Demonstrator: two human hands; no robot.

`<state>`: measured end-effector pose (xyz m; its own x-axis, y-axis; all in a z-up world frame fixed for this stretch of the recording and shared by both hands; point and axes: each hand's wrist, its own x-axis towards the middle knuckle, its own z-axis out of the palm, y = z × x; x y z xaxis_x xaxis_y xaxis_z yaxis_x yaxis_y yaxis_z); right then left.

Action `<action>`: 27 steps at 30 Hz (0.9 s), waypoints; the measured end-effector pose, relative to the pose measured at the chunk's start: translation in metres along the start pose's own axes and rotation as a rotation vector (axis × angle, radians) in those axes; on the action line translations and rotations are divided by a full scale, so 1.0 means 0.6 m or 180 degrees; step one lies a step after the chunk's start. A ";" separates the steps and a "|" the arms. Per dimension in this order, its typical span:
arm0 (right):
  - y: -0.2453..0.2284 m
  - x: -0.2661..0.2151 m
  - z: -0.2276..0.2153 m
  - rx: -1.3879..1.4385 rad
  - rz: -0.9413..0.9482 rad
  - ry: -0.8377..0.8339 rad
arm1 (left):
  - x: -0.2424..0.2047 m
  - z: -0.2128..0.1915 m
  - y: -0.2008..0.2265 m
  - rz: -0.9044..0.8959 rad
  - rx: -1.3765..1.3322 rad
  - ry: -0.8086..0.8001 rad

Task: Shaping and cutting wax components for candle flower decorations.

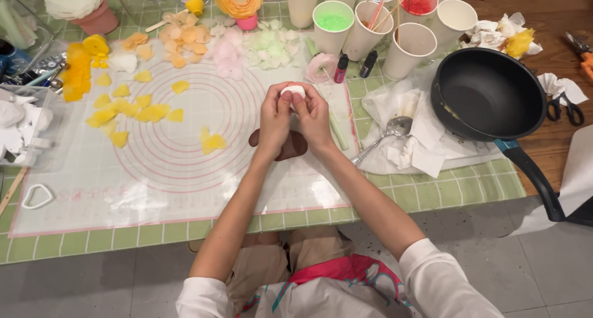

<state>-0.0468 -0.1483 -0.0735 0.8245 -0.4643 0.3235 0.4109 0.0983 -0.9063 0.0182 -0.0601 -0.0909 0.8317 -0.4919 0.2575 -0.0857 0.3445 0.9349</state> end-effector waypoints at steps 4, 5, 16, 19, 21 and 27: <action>0.020 -0.007 0.009 -0.0134 -0.0198 0.0135 | -0.016 0.040 0.015 0.0202 0.0402 0.0499; 0.021 -0.009 0.008 -0.0245 -0.0210 0.0197 | -0.018 0.045 0.014 0.0223 0.0483 0.0642; 0.000 -0.018 0.016 -0.0238 -0.0448 -0.0037 | -0.024 0.045 0.017 -0.0016 0.0013 0.0935; 0.003 -0.012 0.006 -0.0282 -0.0277 0.0106 | -0.022 0.042 0.033 -0.0015 -0.0178 0.0710; 0.018 0.000 -0.008 0.0009 -0.0362 0.0283 | -0.021 0.040 0.048 0.0106 -0.0415 0.0244; -0.001 0.005 -0.006 0.1172 0.0312 0.0220 | -0.022 0.047 0.012 0.0244 0.0236 0.0354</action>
<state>-0.0460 -0.1528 -0.0733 0.8438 -0.4940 0.2098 0.4541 0.4487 -0.7697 -0.0085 -0.0736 -0.0810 0.8765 -0.3733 0.3041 -0.1882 0.3158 0.9300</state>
